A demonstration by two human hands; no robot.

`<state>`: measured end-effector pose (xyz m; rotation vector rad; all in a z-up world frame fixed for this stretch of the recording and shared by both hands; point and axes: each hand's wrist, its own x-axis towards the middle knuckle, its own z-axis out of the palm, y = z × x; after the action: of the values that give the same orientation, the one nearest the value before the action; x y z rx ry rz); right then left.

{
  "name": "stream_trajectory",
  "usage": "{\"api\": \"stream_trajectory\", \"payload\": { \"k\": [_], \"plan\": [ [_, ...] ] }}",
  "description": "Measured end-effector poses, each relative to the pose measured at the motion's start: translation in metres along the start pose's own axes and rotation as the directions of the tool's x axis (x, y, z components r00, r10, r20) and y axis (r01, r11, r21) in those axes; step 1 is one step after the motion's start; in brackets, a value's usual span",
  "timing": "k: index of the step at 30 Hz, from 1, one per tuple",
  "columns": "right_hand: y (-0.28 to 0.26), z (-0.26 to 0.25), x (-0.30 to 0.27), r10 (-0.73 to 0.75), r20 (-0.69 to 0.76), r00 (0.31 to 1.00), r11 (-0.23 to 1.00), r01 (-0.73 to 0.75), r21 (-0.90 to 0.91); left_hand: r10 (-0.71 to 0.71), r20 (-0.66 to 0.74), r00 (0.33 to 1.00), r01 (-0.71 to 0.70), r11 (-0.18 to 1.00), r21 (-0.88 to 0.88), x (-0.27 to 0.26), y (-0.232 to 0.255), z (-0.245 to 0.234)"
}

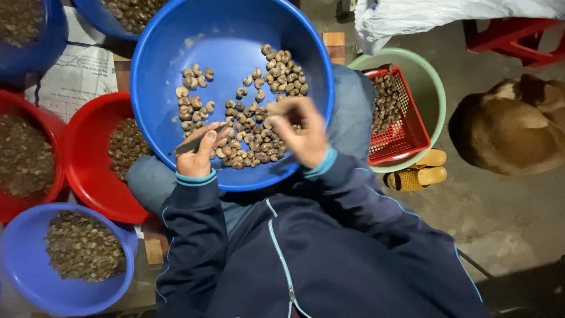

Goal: Manually peeling or cracking nuts using a small hand-held tool over a large basin.

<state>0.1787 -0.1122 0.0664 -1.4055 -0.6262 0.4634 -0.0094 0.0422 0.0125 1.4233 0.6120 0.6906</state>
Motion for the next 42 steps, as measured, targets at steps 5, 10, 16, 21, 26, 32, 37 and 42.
{"api": "stream_trajectory", "payload": {
  "k": [5, 10, 16, 21, 26, 32, 37, 42],
  "plan": [
    [-0.001, -0.097, 0.013, -0.25, -0.283, 0.926, 0.941, 0.162, -0.299, -0.017, 0.018, 1.0, 0.016, 0.997, 0.082, 0.022, 0.021, -0.007],
    [0.12, -0.205, -0.001, -0.299, -0.431, 0.851, 0.926, 0.15, -0.346, 0.02, 0.051, 0.998, -0.028, 0.986, 0.163, 0.037, 0.018, -0.008],
    [0.271, -0.276, -0.052, 0.093, -0.648, 0.756, 0.879, -0.368, -0.303, -0.126, -0.029, 0.992, 0.129, 0.964, 0.231, 0.028, 0.001, -0.002],
    [0.189, -0.237, -0.025, -0.105, -0.568, 0.816, 0.9, -0.166, -0.404, -0.129, -0.06, 0.99, 0.14, 0.959, 0.248, 0.025, -0.008, -0.006],
    [0.033, -0.119, 0.037, -0.274, -0.334, 0.902, 0.909, 0.129, -0.398, -0.147, -0.109, 0.983, 0.173, 0.94, 0.294, 0.03, -0.002, 0.005],
    [0.064, 0.003, 0.036, 0.022, 0.405, 0.914, 0.795, 0.229, -0.561, 0.034, -0.162, 0.986, 0.053, 0.861, 0.506, 0.026, -0.005, 0.007],
    [0.156, 0.068, 0.0, 0.535, 0.655, 0.534, 0.425, 0.5, -0.755, 0.038, -0.212, 0.976, 0.072, 0.871, 0.487, 0.025, 0.001, 0.008],
    [0.167, 0.072, -0.016, 0.554, 0.644, 0.527, 0.325, 0.576, -0.75, 0.049, -0.163, 0.985, 0.051, 0.831, 0.554, 0.025, -0.007, 0.005]
  ]
}}
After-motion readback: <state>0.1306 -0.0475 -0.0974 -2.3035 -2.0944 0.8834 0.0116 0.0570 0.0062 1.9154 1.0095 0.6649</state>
